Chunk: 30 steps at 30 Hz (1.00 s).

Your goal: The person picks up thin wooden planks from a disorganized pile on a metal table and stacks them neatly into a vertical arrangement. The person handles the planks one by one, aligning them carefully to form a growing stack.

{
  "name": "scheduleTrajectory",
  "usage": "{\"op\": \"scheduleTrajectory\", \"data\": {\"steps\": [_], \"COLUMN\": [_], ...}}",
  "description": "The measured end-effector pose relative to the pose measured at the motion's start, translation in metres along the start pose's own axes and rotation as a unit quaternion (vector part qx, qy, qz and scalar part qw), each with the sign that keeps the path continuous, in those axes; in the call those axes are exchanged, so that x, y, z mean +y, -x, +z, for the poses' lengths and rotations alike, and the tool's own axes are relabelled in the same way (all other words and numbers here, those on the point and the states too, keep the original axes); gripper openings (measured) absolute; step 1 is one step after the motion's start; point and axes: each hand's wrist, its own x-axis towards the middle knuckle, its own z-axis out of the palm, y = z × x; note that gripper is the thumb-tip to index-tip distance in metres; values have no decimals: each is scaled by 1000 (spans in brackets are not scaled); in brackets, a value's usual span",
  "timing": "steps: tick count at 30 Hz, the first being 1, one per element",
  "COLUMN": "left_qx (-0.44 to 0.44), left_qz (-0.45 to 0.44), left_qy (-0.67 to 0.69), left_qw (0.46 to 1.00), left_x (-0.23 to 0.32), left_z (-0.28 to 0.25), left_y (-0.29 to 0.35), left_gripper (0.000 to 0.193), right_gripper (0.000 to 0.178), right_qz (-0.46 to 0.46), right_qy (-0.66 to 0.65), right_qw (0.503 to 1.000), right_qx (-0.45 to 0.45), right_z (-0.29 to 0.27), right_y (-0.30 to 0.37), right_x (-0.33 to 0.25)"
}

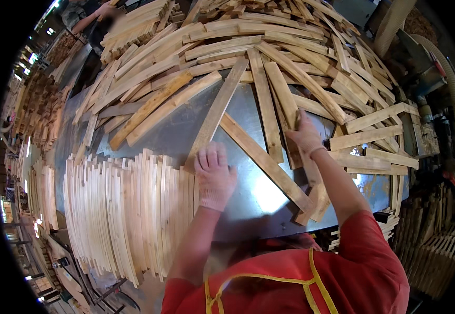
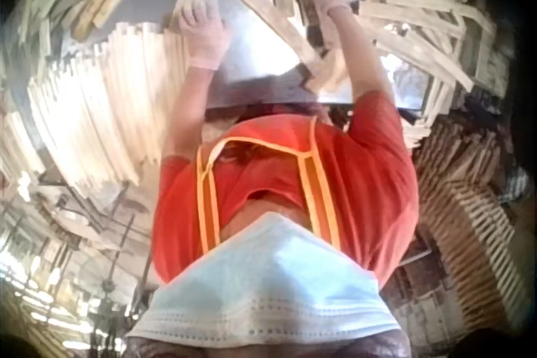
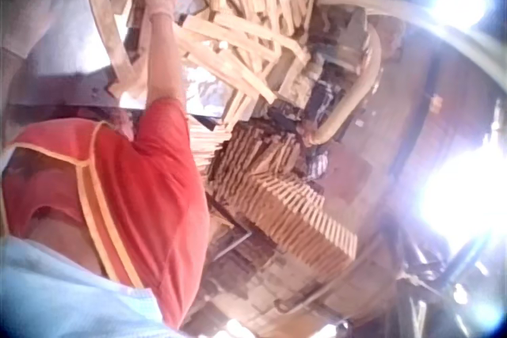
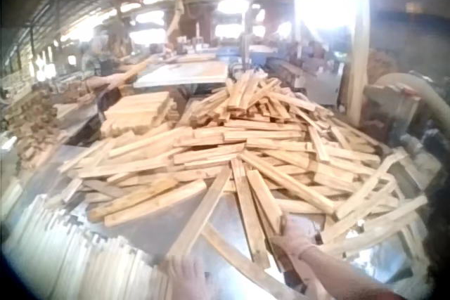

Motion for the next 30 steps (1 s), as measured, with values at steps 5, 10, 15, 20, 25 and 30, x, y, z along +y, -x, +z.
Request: {"op": "scheduleTrajectory", "data": {"steps": [5,10,15,20,25,30], "left_qx": [-162,-238,-156,-340,-235,-110], "left_qz": [-102,-179,-349,-400,-143,-66], "left_qy": [-154,20,572,463,77,-20], "left_qw": [969,955,725,714,958,992], "left_x": [-58,-41,-16,22,-15,-53], "left_z": [16,-42,-57,-112,-100,-75], "left_y": [-30,-54,69,202,278,266], "left_gripper": [75,74,84,87,85,85], "right_gripper": [97,94,66,83,78,58], "right_qz": [17,26,88,-122,-183,-231], "right_qy": [-17,-412,-633,-120,-18,-163], "right_qw": [999,902,736,909,860,891], "right_qx": [-44,-127,-225,-380,-476,-355], "right_z": [-6,-34,-1,83,144,127], "right_y": [2,11,127,226,294,268], "right_x": [-31,10,-45,-72,-120,-114]}}
